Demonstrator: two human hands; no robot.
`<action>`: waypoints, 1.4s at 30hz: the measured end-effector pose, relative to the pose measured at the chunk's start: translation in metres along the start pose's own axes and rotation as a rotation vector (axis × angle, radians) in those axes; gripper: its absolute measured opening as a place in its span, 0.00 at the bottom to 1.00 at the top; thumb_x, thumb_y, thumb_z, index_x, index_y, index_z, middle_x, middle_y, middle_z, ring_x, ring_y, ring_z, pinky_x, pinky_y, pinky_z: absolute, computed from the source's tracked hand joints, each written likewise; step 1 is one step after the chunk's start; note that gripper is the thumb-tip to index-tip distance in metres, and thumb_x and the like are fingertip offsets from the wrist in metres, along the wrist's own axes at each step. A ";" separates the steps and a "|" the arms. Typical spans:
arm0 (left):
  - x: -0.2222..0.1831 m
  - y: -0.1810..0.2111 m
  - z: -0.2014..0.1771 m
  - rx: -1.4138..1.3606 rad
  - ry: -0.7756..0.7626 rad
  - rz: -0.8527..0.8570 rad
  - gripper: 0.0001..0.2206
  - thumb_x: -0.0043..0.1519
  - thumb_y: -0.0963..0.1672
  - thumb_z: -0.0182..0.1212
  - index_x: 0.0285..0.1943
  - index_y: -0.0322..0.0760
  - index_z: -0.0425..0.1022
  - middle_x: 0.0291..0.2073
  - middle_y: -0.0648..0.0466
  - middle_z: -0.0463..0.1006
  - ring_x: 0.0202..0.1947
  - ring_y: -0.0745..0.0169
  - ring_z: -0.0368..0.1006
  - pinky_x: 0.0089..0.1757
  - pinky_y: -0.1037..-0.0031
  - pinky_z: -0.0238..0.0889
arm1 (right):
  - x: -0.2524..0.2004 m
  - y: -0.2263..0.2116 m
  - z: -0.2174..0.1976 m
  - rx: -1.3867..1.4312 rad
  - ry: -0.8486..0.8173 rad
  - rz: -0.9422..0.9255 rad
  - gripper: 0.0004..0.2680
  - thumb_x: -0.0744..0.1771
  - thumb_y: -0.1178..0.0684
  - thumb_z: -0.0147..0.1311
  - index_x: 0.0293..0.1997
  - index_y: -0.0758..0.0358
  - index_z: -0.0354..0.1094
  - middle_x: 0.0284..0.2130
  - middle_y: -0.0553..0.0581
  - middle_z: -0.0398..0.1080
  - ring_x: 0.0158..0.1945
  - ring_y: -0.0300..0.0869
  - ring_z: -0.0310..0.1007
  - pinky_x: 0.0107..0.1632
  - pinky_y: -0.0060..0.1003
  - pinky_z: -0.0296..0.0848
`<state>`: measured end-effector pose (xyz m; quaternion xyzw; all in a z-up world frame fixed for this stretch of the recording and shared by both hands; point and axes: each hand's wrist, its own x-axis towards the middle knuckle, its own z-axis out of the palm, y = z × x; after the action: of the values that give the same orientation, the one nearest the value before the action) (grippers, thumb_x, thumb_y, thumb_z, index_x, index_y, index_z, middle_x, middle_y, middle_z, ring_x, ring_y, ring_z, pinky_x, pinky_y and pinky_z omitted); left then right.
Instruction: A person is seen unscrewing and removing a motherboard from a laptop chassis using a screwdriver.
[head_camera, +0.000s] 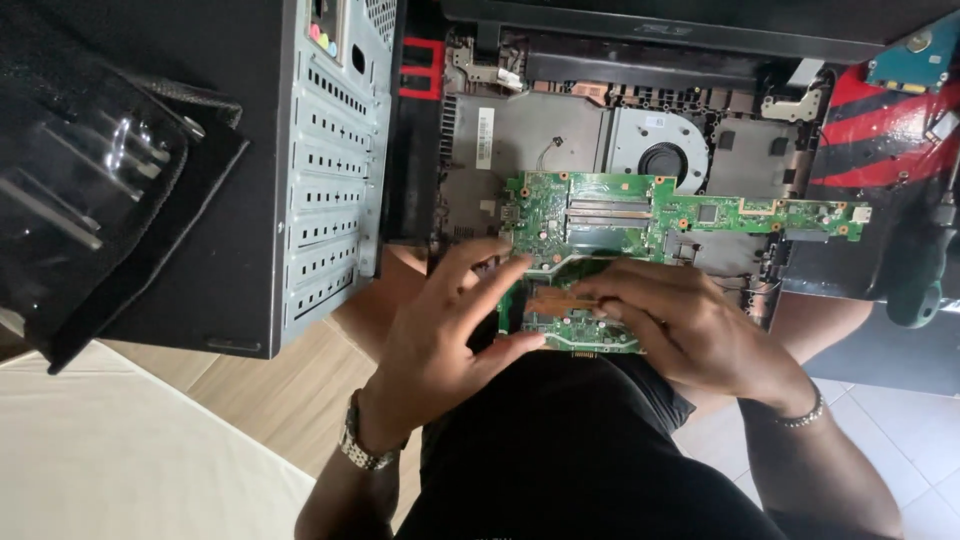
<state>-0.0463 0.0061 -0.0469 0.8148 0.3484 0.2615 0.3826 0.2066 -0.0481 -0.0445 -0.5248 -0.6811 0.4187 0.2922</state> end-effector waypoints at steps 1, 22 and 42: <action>-0.002 0.002 -0.001 0.083 -0.086 0.006 0.29 0.59 0.47 0.73 0.68 0.38 0.67 0.62 0.46 0.67 0.34 0.68 0.71 0.30 0.80 0.67 | 0.003 0.001 0.001 -0.012 -0.026 -0.012 0.10 0.64 0.68 0.53 0.47 0.69 0.75 0.32 0.58 0.80 0.16 0.35 0.66 0.16 0.27 0.60; 0.006 0.005 0.001 0.139 0.007 0.056 0.16 0.57 0.39 0.70 0.53 0.28 0.73 0.42 0.50 0.73 0.38 0.56 0.72 0.39 0.67 0.67 | 0.001 -0.021 0.014 -0.464 0.212 -0.144 0.08 0.62 0.62 0.66 0.44 0.71 0.78 0.47 0.62 0.74 0.47 0.49 0.70 0.48 0.40 0.73; 0.005 0.002 0.008 0.168 0.030 0.040 0.15 0.58 0.39 0.72 0.52 0.29 0.75 0.46 0.48 0.73 0.33 0.63 0.72 0.33 0.75 0.67 | -0.028 -0.009 0.012 -0.423 0.361 -0.081 0.09 0.61 0.63 0.68 0.42 0.77 0.76 0.46 0.65 0.75 0.50 0.54 0.72 0.56 0.48 0.73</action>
<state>-0.0371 0.0054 -0.0495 0.8468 0.3584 0.2511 0.3024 0.2006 -0.0789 -0.0412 -0.6124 -0.7108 0.1551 0.3093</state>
